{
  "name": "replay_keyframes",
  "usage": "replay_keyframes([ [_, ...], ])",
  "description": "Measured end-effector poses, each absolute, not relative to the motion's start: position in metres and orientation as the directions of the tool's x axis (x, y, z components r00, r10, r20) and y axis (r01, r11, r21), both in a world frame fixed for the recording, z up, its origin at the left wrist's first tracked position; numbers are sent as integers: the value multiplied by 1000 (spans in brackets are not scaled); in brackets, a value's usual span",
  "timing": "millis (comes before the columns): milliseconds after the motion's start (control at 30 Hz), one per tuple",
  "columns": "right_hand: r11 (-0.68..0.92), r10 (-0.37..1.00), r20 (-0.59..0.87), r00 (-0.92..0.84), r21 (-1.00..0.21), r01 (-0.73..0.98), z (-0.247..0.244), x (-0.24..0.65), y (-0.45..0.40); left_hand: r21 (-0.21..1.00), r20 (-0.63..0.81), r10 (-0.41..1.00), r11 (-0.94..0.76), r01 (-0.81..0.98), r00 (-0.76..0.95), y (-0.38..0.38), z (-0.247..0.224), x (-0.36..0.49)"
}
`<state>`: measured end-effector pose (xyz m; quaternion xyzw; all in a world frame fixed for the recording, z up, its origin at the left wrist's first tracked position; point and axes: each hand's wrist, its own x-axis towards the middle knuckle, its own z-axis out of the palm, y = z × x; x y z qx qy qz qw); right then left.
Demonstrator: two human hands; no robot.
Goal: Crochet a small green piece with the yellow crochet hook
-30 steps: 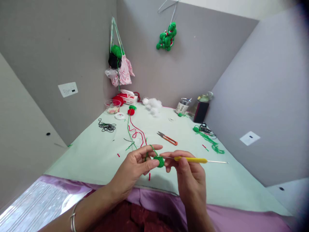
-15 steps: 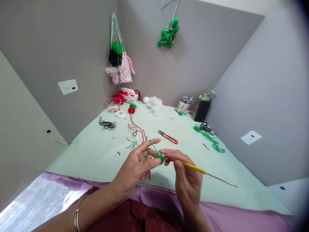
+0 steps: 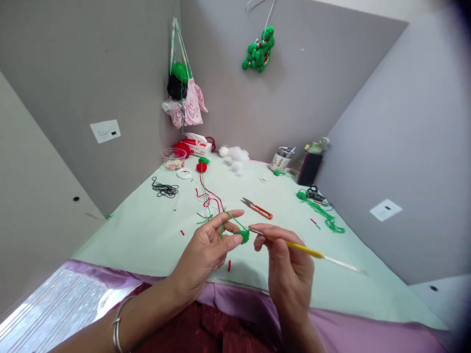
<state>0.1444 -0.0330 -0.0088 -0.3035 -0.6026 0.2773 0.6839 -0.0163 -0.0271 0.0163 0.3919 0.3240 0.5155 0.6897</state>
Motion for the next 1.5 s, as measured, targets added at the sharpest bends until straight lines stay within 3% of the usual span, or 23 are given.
replay_keyframes([
  [133, 758, 636, 769, 59, -637, 139, -9, 144, -39, 869, -76, 953, 207, -450, 292, -27, 17, -17],
  [300, 700, 709, 704, 34, -709, 86, -6, 150, -37, 888, -60, 959, 178, -423, 278, -26, 13, -21],
  [400, 695, 710, 704, -2, -701, 163, -3, 154, -37, 919, 3, 973, 89, -383, 233, -26, 8, -22],
  [467, 732, 665, 745, -59, -633, 254, -5, 153, -38, 941, 59, 982, 6, -339, 181, -26, 6, -21],
  [567, 802, 520, 838, -166, -412, 432, -15, 149, -39, 946, 97, 987, -51, -320, 131, -28, 6, -18],
  [633, 795, 420, 893, -162, -276, 541, -22, 145, -40, 922, 40, 983, 33, -385, 179, -29, 8, -17],
  [667, 783, 400, 907, -133, -263, 563, -24, 144, -40, 899, -12, 972, 113, -423, 235, -28, 10, -17],
  [700, 775, 411, 907, -87, -298, 558, -25, 144, -39, 867, -62, 953, 198, -456, 297, -28, 11, -18],
  [767, 762, 523, 852, 34, -485, 428, -22, 144, -38, 805, -123, 914, 321, -500, 388, -26, 14, -21],
  [833, 714, 652, 743, 152, -669, 208, -15, 145, -35, 775, -114, 911, 331, -539, 395, -25, 17, -23],
  [900, 659, 738, 654, 167, -752, 32, -8, 145, -32, 780, -79, 925, 289, -555, 371, -24, 17, -24],
  [967, 626, 775, 623, 105, -780, 4, -5, 143, -30, 818, -46, 935, 238, -524, 352, -25, 17, -23],
  [1067, 653, 742, 668, 63, -740, 160, -8, 139, -31, 870, -13, 954, 158, -466, 299, -27, 14, -19],
  [1167, 741, 583, 812, 5, -534, 408, -16, 136, -34, 861, -42, 964, 168, -479, 263, -26, 12, -17],
  [1267, 769, 420, 905, -67, -316, 555, -21, 138, -35, 803, -115, 930, 294, -518, 350, -23, 11, -18],
  [1333, 755, 482, 876, 8, -420, 503, -19, 141, -33, 758, -130, 908, 350, -550, 398, -20, 12, -21],
  [1400, 710, 622, 774, 118, -621, 332, -13, 144, -31, 744, -108, 917, 331, -581, 385, -18, 13, -23],
  [1500, 652, 746, 653, 128, -756, 57, -6, 146, -28, 802, -51, 948, 226, -553, 313, -19, 13, -22],
])
